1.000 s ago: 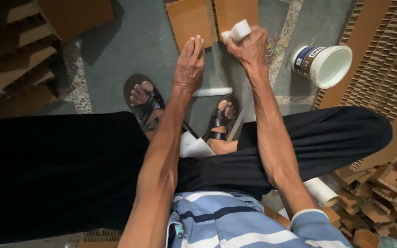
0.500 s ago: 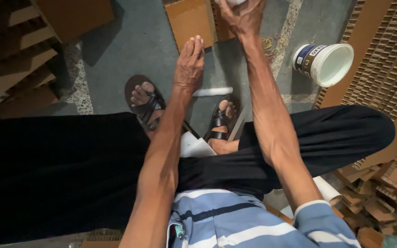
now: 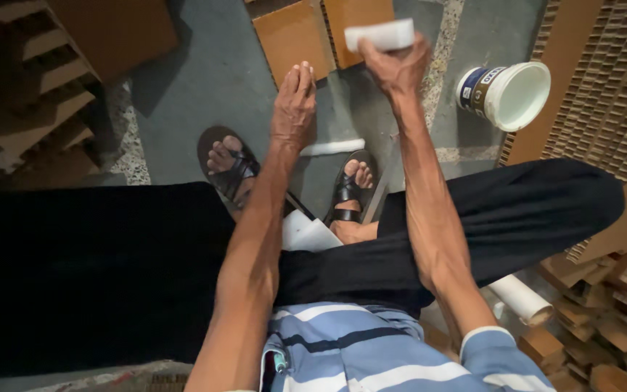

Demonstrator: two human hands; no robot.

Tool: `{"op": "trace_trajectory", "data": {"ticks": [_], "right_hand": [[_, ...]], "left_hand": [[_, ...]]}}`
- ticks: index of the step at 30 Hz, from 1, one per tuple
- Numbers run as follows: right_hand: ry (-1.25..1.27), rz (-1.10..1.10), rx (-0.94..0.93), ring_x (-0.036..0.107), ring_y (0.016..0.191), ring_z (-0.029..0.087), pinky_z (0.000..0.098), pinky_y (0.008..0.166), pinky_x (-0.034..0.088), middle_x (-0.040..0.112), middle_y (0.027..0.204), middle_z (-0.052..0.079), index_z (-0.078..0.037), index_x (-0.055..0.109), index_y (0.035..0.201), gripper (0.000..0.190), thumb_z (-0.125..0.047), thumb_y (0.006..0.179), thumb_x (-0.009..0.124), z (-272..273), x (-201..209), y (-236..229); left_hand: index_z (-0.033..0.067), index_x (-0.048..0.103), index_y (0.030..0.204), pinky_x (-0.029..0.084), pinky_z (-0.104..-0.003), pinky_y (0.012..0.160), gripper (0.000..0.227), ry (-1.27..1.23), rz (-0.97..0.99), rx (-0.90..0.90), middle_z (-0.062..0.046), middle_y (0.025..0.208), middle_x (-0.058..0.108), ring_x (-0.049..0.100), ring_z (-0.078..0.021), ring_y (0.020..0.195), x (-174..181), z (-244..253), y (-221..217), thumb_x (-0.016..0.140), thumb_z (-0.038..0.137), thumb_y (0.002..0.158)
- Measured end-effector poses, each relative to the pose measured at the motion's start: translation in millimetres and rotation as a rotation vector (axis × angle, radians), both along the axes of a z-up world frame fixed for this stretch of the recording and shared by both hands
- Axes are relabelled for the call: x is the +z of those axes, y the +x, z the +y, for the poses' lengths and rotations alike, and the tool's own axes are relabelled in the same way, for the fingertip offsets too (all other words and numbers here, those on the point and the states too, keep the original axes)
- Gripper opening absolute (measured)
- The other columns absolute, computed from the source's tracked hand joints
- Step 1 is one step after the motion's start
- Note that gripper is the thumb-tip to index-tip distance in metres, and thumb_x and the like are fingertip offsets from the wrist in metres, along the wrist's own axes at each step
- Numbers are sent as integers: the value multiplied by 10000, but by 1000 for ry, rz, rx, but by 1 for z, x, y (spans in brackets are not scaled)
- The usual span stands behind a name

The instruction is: The person sits on the floor and assembles small cardboard boxes by applying glue to the flaps and folding them into place. They repeatedly pick up flat cardboard pieces, apply adhesive, and fold the sides to form box shapes.

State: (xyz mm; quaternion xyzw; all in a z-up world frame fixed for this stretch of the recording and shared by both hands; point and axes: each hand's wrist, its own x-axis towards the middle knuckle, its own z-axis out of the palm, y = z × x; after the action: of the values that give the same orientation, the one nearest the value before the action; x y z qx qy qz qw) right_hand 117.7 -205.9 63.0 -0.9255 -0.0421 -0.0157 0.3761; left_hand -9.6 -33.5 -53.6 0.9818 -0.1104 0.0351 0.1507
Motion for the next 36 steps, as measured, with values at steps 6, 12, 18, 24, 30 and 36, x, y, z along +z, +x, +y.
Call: {"op": "trace_trajectory", "data": {"ticks": [6, 12, 18, 24, 30, 36], "right_hand": [[-22, -50, 235, 765, 633, 203, 363, 603, 627, 778, 747, 94, -38, 799, 865, 314, -345, 844, 857, 9, -21, 11], [-88, 41, 239, 753, 649, 209, 364, 631, 607, 772, 748, 105, -42, 800, 889, 293, -327, 825, 823, -7, -10, -28], [-54, 99, -96, 801, 725, 193, 337, 658, 647, 796, 812, 102, -26, 796, 883, 352, -344, 778, 908, -15, 22, -28], [68, 76, -236, 779, 707, 154, 311, 625, 639, 806, 853, 107, 24, 776, 1026, 321, -204, 837, 901, -17, 50, -23], [759, 101, -584, 593, 519, 96, 261, 433, 455, 750, 840, 100, -5, 516, 1465, 568, -150, 954, 717, -34, 66, -55], [783, -148, -421, 646, 1046, 176, 313, 847, 571, 604, 1305, 113, -19, 298, 1578, 742, -99, 989, 741, -48, 43, -105]], "left_hand": [[-56, 524, 1468, 356, -381, 1210, 524, 88, -38, 14, -169, 1511, 465, 442, -314, 1401, -15, -6, -1, 546, 124, 977], [-67, 507, 1483, 359, -377, 1222, 510, 12, -22, 14, -170, 1523, 464, 445, -311, 1412, -8, -3, 0, 538, 115, 1007], [-95, 518, 1446, 378, -377, 1168, 570, -12, 34, 3, -200, 1492, 468, 456, -334, 1381, 3, -2, -3, 547, 106, 913], [-73, 510, 1463, 384, -399, 1195, 521, 2, -17, -5, -194, 1514, 468, 451, -343, 1408, -3, -2, -1, 555, 94, 972], [-54, 545, 1452, 423, -391, 1139, 534, -14, -37, -36, -185, 1515, 489, 473, -348, 1406, -6, 2, -2, 574, 62, 932], [-69, 537, 1462, 413, -410, 1147, 529, -11, 2, -59, -206, 1530, 490, 468, -356, 1398, 0, 4, 1, 584, 61, 952]]}}
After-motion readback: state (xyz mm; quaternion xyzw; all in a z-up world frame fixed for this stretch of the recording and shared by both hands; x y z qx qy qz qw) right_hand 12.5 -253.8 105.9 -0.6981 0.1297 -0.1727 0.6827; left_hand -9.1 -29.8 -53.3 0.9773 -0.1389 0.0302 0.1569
